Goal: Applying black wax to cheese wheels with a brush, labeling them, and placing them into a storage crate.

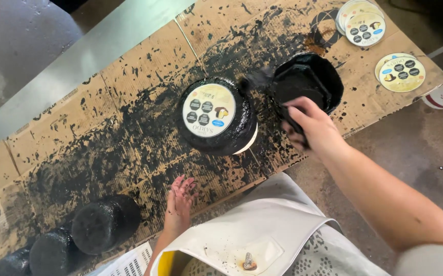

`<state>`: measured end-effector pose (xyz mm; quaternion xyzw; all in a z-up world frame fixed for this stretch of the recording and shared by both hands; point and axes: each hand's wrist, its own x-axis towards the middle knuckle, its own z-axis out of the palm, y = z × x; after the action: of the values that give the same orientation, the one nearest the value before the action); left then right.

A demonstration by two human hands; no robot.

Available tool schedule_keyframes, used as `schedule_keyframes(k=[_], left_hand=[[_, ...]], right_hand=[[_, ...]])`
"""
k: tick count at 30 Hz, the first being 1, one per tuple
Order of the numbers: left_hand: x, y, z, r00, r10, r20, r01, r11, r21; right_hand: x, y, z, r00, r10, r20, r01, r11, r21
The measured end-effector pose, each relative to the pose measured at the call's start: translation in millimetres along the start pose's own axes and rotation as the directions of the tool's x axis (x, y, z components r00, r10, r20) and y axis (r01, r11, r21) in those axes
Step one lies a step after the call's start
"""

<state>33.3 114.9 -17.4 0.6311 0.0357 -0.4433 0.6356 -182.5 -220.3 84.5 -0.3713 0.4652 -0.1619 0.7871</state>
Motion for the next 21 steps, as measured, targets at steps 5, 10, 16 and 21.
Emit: schedule_keyframes(k=[5, 10, 16, 21], left_hand=[[5.9, 3.5, 2.3, 0.999, 0.035, 0.037, -0.035, 0.999, -0.003], [2.0, 7.0, 8.9, 1.0, 0.007, 0.016, -0.007, 1.0, 0.003], [-1.9, 22.0, 26.4, 1.0, 0.006, -0.008, -0.006, 0.999, 0.041], [8.5, 44.3, 40.0, 0.992, 0.026, 0.12, -0.044, 0.988, 0.146]], right_hand=[[-2.3, 7.5, -1.4, 1.0, 0.011, 0.028, -0.01, 1.0, -0.029], [-40.6, 41.6, -37.3, 0.997, -0.071, 0.009, 0.071, 0.962, -0.264], [-56.5, 10.9, -68.1, 0.981, 0.078, -0.179, -0.129, 0.949, -0.289], [-24.1, 0.8, -112.5, 0.941, -0.018, -0.338, -0.125, 0.909, -0.397]])
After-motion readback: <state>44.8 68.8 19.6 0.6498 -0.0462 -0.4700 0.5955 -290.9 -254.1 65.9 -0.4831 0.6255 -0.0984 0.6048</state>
